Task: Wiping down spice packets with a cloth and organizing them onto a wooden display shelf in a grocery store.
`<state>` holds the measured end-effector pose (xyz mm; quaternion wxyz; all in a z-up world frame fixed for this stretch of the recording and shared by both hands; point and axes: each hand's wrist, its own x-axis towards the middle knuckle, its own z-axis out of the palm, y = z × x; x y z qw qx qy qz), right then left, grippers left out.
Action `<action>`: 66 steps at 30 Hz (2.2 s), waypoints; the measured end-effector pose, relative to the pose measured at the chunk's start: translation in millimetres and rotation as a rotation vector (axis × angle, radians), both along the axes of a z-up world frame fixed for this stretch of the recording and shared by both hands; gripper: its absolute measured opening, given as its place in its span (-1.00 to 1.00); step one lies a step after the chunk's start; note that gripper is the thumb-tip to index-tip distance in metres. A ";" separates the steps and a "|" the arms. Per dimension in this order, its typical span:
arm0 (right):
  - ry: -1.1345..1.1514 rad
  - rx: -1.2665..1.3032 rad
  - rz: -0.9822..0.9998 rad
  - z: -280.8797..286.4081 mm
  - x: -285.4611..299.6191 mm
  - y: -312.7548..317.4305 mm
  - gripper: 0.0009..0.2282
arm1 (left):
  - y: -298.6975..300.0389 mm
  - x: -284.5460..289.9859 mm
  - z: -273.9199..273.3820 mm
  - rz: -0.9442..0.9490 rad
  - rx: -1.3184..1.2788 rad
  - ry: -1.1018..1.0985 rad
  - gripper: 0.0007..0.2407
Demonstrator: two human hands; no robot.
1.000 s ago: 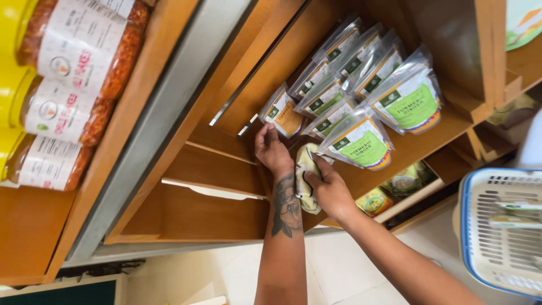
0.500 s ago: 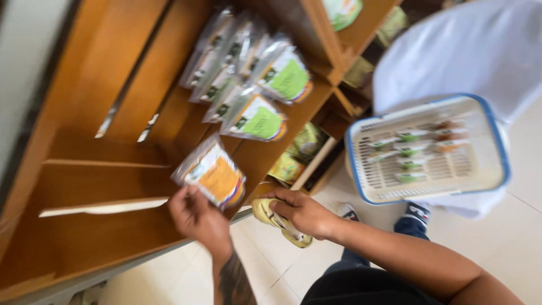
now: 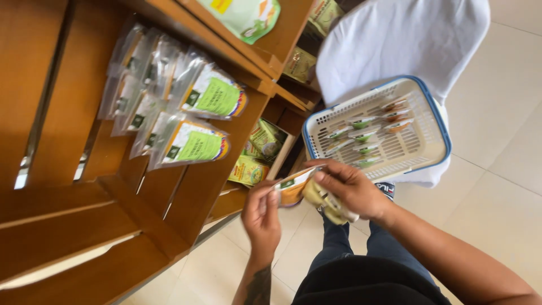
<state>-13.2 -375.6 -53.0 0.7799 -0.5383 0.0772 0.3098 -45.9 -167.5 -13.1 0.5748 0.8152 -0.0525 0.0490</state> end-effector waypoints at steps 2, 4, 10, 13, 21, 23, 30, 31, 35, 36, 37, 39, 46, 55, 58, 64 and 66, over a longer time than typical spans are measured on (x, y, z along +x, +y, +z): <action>-0.030 -0.015 -0.162 -5.2 -1.3 -17.9 -0.70 | -30.1 14.4 -30.2 0.018 -0.062 -0.026 -0.93; -0.061 -0.037 -0.326 -22.7 -2.5 -37.2 -0.74 | -53.9 28.1 -59.0 0.034 -0.127 -0.049 -0.94; -0.013 -0.296 -0.439 -91.7 -5.4 -100.0 -0.76 | -112.6 60.5 -128.1 -0.151 0.068 -0.084 -0.94; 0.083 -0.452 -0.476 -123.4 -7.8 -121.2 -0.77 | -136.3 66.4 -175.2 -0.214 0.162 -0.100 -0.92; 0.272 -0.683 -0.446 -226.9 -12.7 -162.2 -0.76 | -188.0 67.4 -282.6 -0.292 0.328 -0.007 -0.83; 0.304 -0.686 -0.438 -254.9 -10.2 -170.1 -0.76 | -195.5 67.0 -313.8 -0.315 0.393 -0.001 -0.82; 0.369 -0.719 -0.375 -341.5 -1.6 -190.0 -0.75 | -220.3 77.6 -399.0 -0.299 0.793 -0.252 -0.92; 0.371 -0.720 -0.371 -349.0 -0.5 -191.1 -0.75 | -221.6 77.5 -412.2 -0.297 0.793 -0.248 -0.92; 0.370 -0.706 -0.390 -368.7 5.2 -192.8 -0.75 | -227.1 76.9 -449.4 -0.295 0.867 -0.297 -0.91; 0.375 -0.701 -0.403 -371.1 6.3 -192.3 -0.75 | -228.4 76.1 -454.7 -0.297 0.886 -0.301 -0.91; 0.375 -0.701 -0.399 -375.8 6.3 -193.0 -0.75 | -228.7 75.8 -456.4 -0.294 0.887 -0.298 -0.91; 0.383 -0.701 -0.400 -381.7 6.5 -192.6 -0.75 | -227.3 75.3 -456.0 -0.289 0.881 -0.335 -0.90; 0.376 -0.805 -0.337 -371.8 -7.0 -205.7 -0.61 | -204.7 75.9 -384.8 -0.306 0.775 -0.265 -0.85; 0.581 -0.328 -0.740 -318.0 -19.3 -189.5 -0.69 | -126.9 31.2 -374.5 -0.155 0.792 0.342 -0.66; 0.612 -0.196 -0.768 -311.3 -20.7 -171.7 -0.73 | -124.8 16.0 -399.1 -0.269 0.775 0.532 -0.63; 0.636 -0.064 -0.715 -283.1 -10.1 -147.9 -0.74 | -128.7 10.1 -452.7 -0.194 0.727 0.498 -0.78; 0.644 0.001 -0.703 -267.6 -7.0 -144.8 -0.71 | -129.9 12.1 -447.8 -0.231 0.859 0.328 -0.84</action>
